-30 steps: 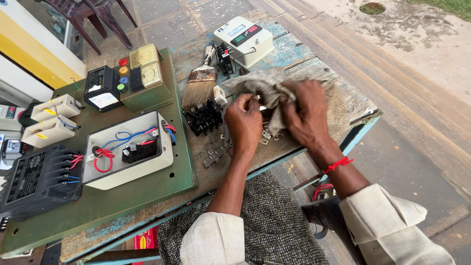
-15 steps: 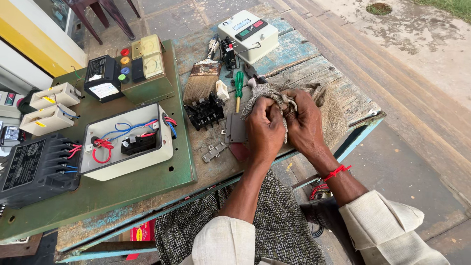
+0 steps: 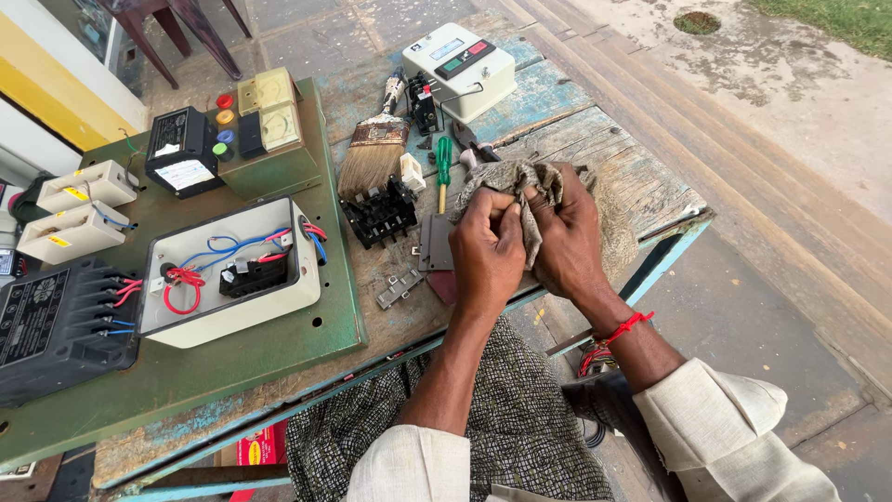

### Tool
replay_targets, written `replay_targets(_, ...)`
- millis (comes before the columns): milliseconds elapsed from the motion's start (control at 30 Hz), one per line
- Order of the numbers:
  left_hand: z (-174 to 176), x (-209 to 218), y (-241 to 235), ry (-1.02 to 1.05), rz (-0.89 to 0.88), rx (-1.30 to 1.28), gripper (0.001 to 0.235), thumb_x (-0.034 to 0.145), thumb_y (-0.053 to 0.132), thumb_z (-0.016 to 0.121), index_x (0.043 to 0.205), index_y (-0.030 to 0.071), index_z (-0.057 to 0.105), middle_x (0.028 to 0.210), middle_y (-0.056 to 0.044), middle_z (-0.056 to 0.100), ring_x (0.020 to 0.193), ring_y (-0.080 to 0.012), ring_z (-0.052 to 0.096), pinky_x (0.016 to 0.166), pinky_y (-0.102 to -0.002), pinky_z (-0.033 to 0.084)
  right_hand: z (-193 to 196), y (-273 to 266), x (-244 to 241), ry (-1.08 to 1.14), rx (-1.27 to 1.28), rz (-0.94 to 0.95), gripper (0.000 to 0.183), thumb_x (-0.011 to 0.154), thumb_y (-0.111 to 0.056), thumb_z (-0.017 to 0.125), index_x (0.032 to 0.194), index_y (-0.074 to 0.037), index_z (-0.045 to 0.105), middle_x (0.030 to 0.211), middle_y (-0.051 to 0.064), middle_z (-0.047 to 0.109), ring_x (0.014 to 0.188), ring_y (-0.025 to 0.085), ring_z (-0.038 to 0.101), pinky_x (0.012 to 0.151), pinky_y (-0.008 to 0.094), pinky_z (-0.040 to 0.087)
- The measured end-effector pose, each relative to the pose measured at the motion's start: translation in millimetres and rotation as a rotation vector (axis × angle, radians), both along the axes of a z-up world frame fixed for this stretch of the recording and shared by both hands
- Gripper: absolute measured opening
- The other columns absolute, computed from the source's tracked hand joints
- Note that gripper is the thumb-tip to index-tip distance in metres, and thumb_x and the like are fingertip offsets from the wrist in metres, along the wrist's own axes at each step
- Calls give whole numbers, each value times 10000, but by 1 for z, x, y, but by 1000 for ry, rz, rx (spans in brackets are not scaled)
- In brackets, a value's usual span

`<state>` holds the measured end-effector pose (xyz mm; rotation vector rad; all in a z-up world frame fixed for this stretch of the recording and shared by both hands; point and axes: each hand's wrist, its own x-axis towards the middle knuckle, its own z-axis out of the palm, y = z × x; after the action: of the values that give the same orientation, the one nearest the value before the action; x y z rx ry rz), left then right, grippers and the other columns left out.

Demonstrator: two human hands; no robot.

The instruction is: The person wipes electrical components with a cloth by hand on a wooden table. They clean several small metal and plastic parts individually and use a screwdriver to probe inside one of the components.

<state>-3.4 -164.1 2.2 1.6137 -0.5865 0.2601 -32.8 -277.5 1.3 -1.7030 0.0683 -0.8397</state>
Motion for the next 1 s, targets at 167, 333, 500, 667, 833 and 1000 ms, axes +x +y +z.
replay_targets(167,-2,-8,-2,34,-4,-165,11,963,7,638,973,10,635,906,-73,700,737,-122,665,598,-294,546,0,-4,-6,5,-27,-37,198,1062,-167,608,1227,-59,592,1032,39,651,962,138,592,875,314,498)
replay_targets(333,-1,-2,-1,-48,72,-156,39,970,-23,655,946,-4,630,856,-80,693,750,-147,645,655,-300,533,0,13,-9,-111,-100,17,249,1061,-139,609,1295,-57,582,1102,27,643,1021,137,600,904,306,504)
replay_targets(500,-3,-7,2,-102,103,-82,43,979,-14,643,945,-6,619,832,-71,679,746,-151,648,652,-296,526,-12,9,6,-18,74,50,166,1061,-127,612,1205,-47,598,986,23,634,918,129,563,830,313,486)
replay_targets(667,-4,-5,3,208,-61,-346,39,996,66,599,986,31,615,886,-27,672,732,-108,702,613,-261,622,-11,-8,3,-69,-5,-95,108,1115,-130,597,1154,-32,572,997,38,620,941,132,540,852,321,472)
replay_targets(833,-17,9,3,268,-33,-487,36,995,40,649,983,7,642,870,-40,660,759,-112,631,627,-274,561,-1,3,-12,-136,-60,-38,216,1118,-241,568,1237,-61,556,1050,29,626,968,139,596,861,328,516)
replay_targets(1000,-28,7,5,122,-24,-328,41,1032,51,633,1004,23,624,884,-40,639,793,-105,586,693,-263,499,0,21,-11,-136,-377,-14,295,1056,-252,654,1240,-50,543,1051,108,621,948,197,624,835,342,511)
